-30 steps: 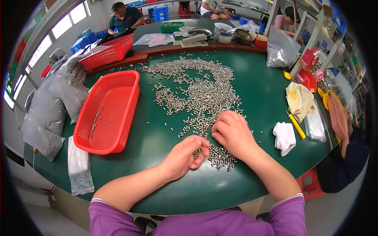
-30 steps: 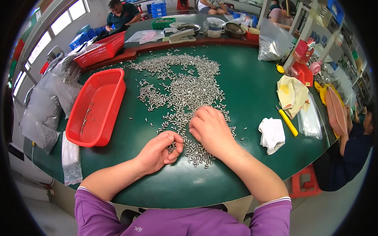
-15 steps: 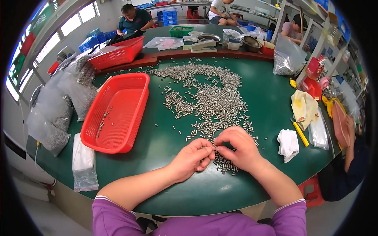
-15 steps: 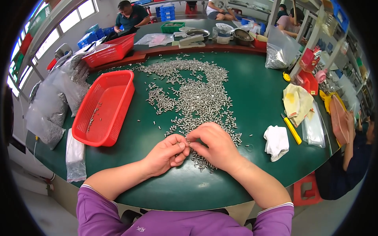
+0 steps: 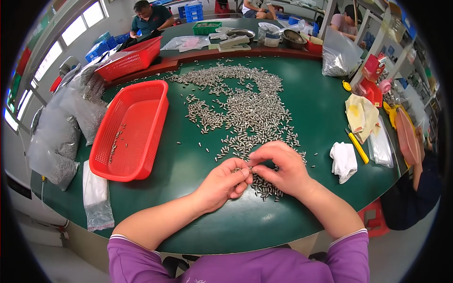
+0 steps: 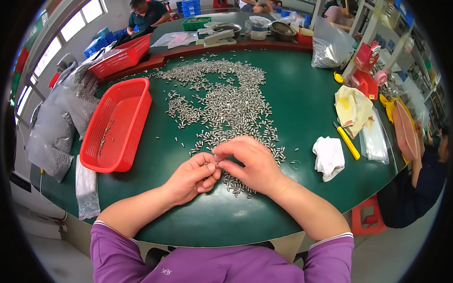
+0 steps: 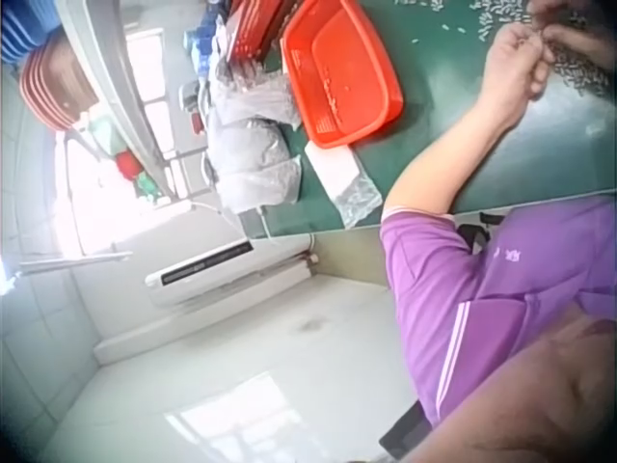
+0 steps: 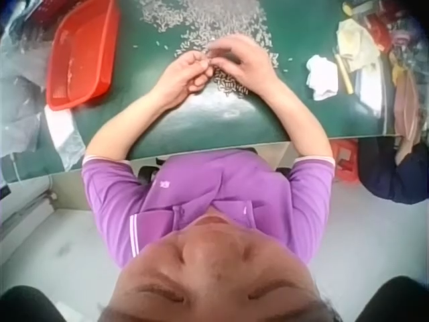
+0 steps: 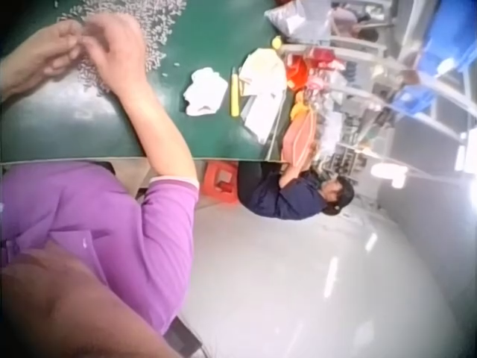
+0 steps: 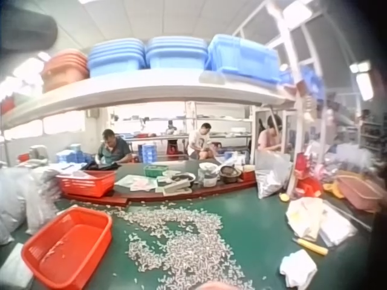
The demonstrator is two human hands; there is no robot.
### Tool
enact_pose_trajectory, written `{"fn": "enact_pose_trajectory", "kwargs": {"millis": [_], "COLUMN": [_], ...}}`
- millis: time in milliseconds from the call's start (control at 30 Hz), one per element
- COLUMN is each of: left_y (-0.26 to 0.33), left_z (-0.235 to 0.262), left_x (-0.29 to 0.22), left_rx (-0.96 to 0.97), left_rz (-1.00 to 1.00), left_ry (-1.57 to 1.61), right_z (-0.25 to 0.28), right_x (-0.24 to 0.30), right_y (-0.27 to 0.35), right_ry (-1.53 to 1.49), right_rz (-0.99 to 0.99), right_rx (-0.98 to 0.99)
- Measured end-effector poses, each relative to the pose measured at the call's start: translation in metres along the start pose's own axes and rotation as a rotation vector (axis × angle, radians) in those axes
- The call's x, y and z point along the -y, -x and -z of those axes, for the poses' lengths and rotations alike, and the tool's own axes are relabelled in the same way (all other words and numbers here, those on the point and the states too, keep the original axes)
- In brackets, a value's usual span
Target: Inspecting and sorting small metal industrial components on a workstation.
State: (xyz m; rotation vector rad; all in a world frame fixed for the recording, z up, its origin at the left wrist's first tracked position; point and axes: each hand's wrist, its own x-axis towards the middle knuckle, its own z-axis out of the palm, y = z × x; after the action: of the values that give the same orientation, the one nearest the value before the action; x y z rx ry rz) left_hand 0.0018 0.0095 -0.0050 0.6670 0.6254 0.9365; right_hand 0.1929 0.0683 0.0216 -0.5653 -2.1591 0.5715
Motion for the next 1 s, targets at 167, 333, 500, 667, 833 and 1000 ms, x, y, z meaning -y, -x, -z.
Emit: {"fn": "enact_pose_trajectory", "kwargs": {"millis": [167, 333, 500, 667, 833, 1000], "left_y": [0.001, -0.001, -0.001, -0.001, 0.001, 0.001], "left_z": [0.000, 0.000, 0.001, 0.000, 0.000, -0.001], "left_x": [-0.001, 0.000, -0.001, -0.002, -0.004, -0.004], "left_rx": [0.010, 0.015, 0.008, -0.002, 0.004, 0.000], "left_rz": [0.015, 0.017, 0.004, 0.009, 0.000, -0.018], "left_ry": [-0.024, -0.038, -0.018, 0.016, 0.018, 0.002], "right_z": [0.000, 0.002, 0.016, 0.026, 0.026, 0.018], "right_x": [0.002, 0.002, -0.007, -0.016, -0.026, -0.028], "right_y": [0.000, -0.002, -0.007, -0.010, -0.002, 0.000], "right_ry": [0.037, 0.051, 0.155, 0.343, 0.461, 0.490], "right_rz": [0.024, 0.059, -0.034, -0.080, -0.165, -0.253], "right_rx": [0.010, -0.006, -0.150, -0.181, -0.092, 0.004]}}
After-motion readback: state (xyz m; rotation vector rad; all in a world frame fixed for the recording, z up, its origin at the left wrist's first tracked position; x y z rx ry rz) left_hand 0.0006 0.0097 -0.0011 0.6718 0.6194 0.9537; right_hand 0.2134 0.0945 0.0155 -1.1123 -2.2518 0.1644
